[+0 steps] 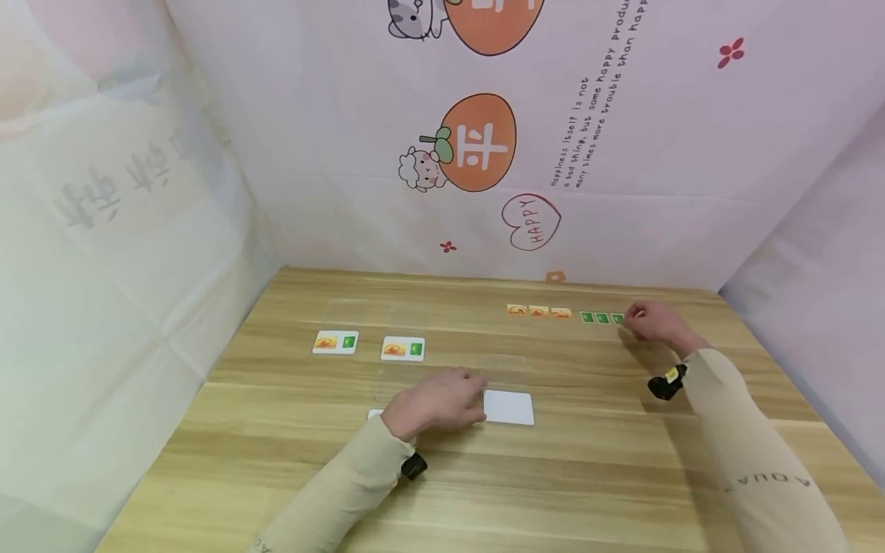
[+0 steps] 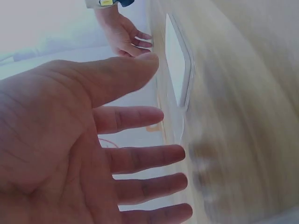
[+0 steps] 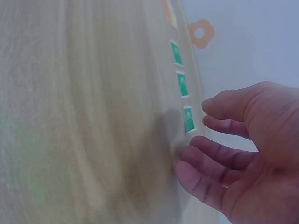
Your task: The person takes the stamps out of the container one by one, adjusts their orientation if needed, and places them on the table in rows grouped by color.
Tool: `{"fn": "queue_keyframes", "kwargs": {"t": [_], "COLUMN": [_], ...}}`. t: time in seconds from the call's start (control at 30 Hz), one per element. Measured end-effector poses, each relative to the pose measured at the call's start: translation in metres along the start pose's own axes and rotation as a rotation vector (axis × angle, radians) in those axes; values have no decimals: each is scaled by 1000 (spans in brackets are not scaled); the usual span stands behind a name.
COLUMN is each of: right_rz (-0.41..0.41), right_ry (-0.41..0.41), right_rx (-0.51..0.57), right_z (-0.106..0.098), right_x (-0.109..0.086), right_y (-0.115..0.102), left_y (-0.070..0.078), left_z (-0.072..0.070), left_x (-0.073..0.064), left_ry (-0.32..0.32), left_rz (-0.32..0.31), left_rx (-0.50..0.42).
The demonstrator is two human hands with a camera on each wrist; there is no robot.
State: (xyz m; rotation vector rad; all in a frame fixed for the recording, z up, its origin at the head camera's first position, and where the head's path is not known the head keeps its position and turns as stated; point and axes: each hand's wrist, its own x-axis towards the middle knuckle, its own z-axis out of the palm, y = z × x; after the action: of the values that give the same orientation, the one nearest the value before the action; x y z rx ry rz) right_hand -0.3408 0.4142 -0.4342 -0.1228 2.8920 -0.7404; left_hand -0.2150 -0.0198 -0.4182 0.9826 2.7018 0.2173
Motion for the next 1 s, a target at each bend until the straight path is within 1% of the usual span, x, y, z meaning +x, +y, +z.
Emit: {"fn": "queue_keyframes", "kwargs": {"t": [0.1,0.2,0.33,0.53,0.73,0.87,1.0], "right_rz": [-19,-31,-33,-68,-121,-160,-190], "right_ry": [-27,-43,-38,-13,9,16,16], "right_rx": [0,35,86,113,101,88,84], "right_z": [-2,-4,-6,-7,-9,-7,-2], "right_x": [-1,-4,-10,-19,-27,-28,-31], "right_y": [-6,-14,-28,-46,-68,-85,-99], "left_y": [-5,-9,-14,-20,-27,-35,-45], "left_z": [-2,-7,-14,-22,-29,-31,-28], "left_x": [-4,-7,-9,-14,-21,-28,-33], "left_ry": [-9,-13,6,43,88,106,110], "left_rz": [6,11,22,44,54,50,49], "left_rx": [-38,-98,-154,-153,-151,-182,-195]}}
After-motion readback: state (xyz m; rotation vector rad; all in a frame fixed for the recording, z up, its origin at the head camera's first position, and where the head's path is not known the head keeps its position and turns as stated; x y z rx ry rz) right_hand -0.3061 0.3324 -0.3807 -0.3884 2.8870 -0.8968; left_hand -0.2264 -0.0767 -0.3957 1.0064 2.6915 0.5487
